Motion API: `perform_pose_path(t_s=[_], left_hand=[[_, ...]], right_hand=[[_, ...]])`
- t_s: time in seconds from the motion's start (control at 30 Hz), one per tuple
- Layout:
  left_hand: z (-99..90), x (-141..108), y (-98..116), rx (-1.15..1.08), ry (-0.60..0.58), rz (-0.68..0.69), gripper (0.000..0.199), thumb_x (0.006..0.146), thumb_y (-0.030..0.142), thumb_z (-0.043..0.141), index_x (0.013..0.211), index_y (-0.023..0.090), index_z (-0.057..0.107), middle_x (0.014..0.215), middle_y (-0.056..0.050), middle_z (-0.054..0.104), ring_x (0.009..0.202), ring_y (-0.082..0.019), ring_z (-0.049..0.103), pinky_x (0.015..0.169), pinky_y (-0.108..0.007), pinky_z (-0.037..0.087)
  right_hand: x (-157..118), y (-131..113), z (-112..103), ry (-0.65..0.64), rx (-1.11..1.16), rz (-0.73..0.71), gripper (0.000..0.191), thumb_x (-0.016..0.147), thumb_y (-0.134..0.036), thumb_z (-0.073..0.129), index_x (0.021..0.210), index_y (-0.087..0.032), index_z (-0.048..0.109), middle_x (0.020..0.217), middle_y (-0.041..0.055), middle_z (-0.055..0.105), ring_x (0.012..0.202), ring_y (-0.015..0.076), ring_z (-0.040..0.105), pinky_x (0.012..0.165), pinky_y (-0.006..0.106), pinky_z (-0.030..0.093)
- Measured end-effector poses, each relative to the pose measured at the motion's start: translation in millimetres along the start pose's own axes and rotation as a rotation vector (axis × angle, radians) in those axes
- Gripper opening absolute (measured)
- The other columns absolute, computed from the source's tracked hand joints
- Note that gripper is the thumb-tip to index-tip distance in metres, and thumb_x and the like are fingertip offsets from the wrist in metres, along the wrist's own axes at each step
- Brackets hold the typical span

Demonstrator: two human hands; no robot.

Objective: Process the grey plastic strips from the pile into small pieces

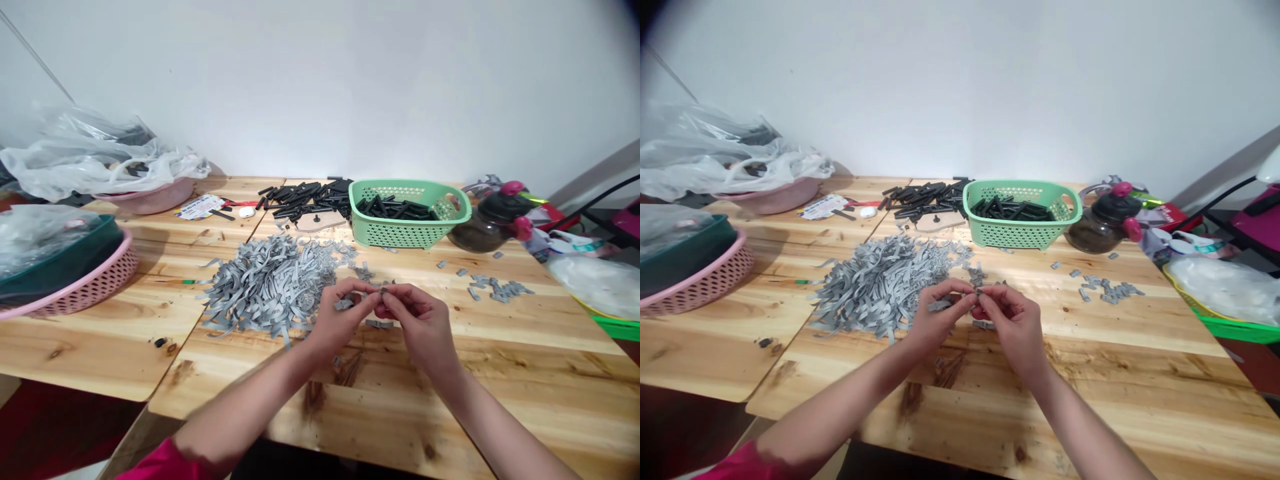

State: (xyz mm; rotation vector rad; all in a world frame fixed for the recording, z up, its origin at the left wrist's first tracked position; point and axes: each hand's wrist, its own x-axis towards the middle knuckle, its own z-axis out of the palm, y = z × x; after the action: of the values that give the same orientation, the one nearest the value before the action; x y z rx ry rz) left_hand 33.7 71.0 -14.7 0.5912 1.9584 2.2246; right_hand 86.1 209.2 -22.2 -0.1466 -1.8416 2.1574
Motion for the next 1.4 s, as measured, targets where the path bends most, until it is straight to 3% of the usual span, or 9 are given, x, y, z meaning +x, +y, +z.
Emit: perform_pose_path(t_s=[0.17, 0.43, 0.63, 0.8, 1.1, 1.4], left_hand=[[0.2, -1.4, 0.4, 0.017, 0.012, 0.049, 0.016, 0.078, 0.029, 0.072, 0.079, 0.013, 0.069, 0.081, -0.004, 0.066, 0.060, -0.008, 0.051, 0.058, -0.021, 0.043], [-0.6, -1.8, -0.1, 0.084, -0.008, 0.067, 0.014, 0.082, 0.028, 0.070, 0.083, 0.015, 0.068, 0.083, -0.004, 0.066, 0.067, -0.010, 0.055, 0.062, -0.021, 0.044], [-2.9, -6.1, 2.4, 0.287, -0.006, 0.290, 0.008, 0.085, 0.023, 0.064, 0.088, 0.016, 0.068, 0.082, -0.005, 0.067, 0.068, -0.012, 0.057, 0.067, -0.025, 0.048], [-5.3, -7.7, 5.5, 0.354, -0.068, 0.467, 0.019, 0.088, 0.015, 0.059, 0.101, 0.019, 0.071, 0.100, -0.010, 0.067, 0.090, -0.017, 0.063, 0.076, -0.027, 0.051], [-7.2, 0.1, 8.2, 0.215, -0.016, 0.305, 0.005, 0.084, 0.020, 0.066, 0.083, 0.015, 0.068, 0.092, -0.008, 0.068, 0.070, -0.011, 0.060, 0.067, -0.024, 0.049], [-5.2, -5.0, 7.2, 0.367, -0.034, 0.367, 0.004, 0.086, 0.017, 0.061, 0.088, 0.016, 0.064, 0.090, -0.007, 0.066, 0.079, -0.015, 0.061, 0.069, -0.025, 0.049]], right_hand=[[-1.5, 2.7, 2.9, -0.039, 0.083, 0.046, 0.021, 0.080, -0.032, 0.074, 0.097, -0.019, 0.072, 0.085, 0.0040, 0.072, 0.072, 0.0144, 0.069, 0.069, 0.028, 0.062], [-2.6, -0.6, 3.8, -0.026, 0.019, 0.004, 0.016, 0.082, -0.031, 0.073, 0.090, -0.018, 0.070, 0.079, 0.0013, 0.068, 0.066, 0.0105, 0.065, 0.066, 0.022, 0.060], [-4.5, -5.0, 5.2, -0.034, -0.070, -0.038, 0.016, 0.084, -0.033, 0.070, 0.088, -0.017, 0.068, 0.078, 0.0020, 0.067, 0.068, 0.0120, 0.065, 0.065, 0.021, 0.059], [-5.2, -4.4, 4.2, -0.040, -0.111, -0.067, 0.017, 0.084, -0.034, 0.069, 0.090, -0.018, 0.069, 0.077, 0.0022, 0.067, 0.067, 0.0129, 0.066, 0.064, 0.022, 0.059], [-4.4, -3.4, 5.9, -0.045, -0.084, -0.071, 0.016, 0.080, -0.031, 0.074, 0.089, -0.019, 0.072, 0.084, 0.0031, 0.070, 0.075, 0.0163, 0.070, 0.073, 0.028, 0.063], [-6.4, -2.5, 7.7, 0.025, -0.136, -0.069, 0.020, 0.082, -0.035, 0.070, 0.091, -0.018, 0.071, 0.080, 0.0044, 0.070, 0.071, 0.0162, 0.068, 0.067, 0.026, 0.060]])
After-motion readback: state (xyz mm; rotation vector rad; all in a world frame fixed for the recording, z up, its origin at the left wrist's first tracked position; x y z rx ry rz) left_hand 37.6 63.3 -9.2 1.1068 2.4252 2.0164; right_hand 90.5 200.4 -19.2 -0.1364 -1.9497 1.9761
